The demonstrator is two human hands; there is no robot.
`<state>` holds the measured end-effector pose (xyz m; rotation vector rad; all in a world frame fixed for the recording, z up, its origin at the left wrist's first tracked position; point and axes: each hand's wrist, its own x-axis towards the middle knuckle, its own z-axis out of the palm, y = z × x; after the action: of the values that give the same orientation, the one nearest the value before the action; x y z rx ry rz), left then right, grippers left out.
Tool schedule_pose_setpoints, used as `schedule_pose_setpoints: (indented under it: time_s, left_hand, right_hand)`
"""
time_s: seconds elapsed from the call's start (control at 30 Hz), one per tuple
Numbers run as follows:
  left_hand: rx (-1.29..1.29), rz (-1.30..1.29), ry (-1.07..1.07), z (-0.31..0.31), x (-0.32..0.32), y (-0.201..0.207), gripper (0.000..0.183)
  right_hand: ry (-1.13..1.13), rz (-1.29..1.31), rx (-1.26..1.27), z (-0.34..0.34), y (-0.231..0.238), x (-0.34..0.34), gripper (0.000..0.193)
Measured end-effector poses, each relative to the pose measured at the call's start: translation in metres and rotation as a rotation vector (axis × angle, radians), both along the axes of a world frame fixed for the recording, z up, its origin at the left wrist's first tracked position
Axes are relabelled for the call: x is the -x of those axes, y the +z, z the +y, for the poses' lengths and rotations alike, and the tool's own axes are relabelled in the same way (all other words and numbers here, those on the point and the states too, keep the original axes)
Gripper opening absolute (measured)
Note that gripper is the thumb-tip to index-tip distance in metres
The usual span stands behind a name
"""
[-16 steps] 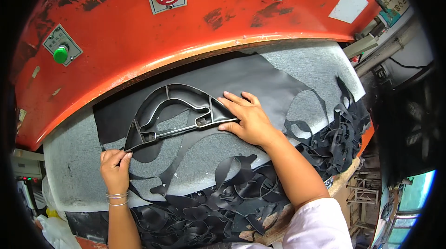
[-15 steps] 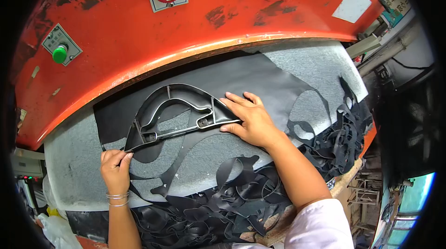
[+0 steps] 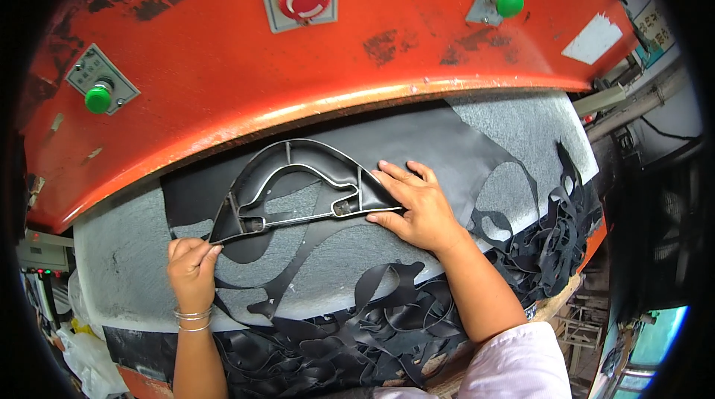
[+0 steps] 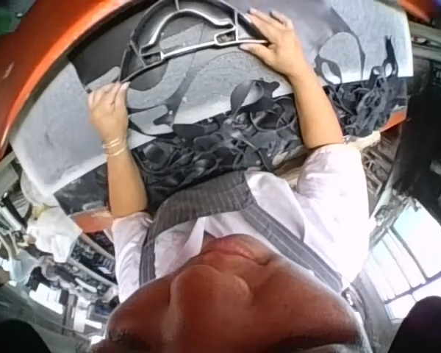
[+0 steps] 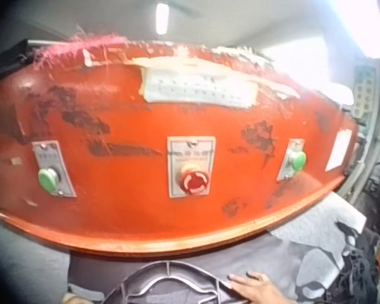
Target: Cutting shoe components from leather sheets using a manual die press machine.
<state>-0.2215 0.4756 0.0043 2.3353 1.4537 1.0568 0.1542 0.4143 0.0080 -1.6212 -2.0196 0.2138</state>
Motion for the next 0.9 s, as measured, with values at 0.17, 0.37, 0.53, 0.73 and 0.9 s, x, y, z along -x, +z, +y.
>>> schedule_pose_setpoints:
  time_s: [0.17,0.37,0.53,0.73,0.9]
  left_hand:
    - [0.012,-0.017,-0.03,-0.012,0.005,0.01,0.014]
    - [0.067,-0.231,-0.002,-0.049,0.017,0.075,0.025]
    - [-0.597,-0.221,-0.082,-0.07,-0.019,0.171,0.011]
    - [-0.31,-0.048,-0.136,-0.15,0.013,0.161,0.018]
    - [0.259,0.015,-0.32,-0.293,0.059,0.091,0.017]
  right_hand:
    - [-0.024,-0.028,0.007,-0.017,0.012,0.002,0.069]
    - [-0.407,0.638,-0.622,-0.04,0.093,0.003,0.052]
    - [-0.743,0.277,-0.974,-0.031,0.163,-0.038,0.059]
    - [-0.522,0.329,-0.828,-0.116,0.148,0.002,0.072]
    - [0.04,0.307,0.022,-0.256,0.097,0.098,0.04]
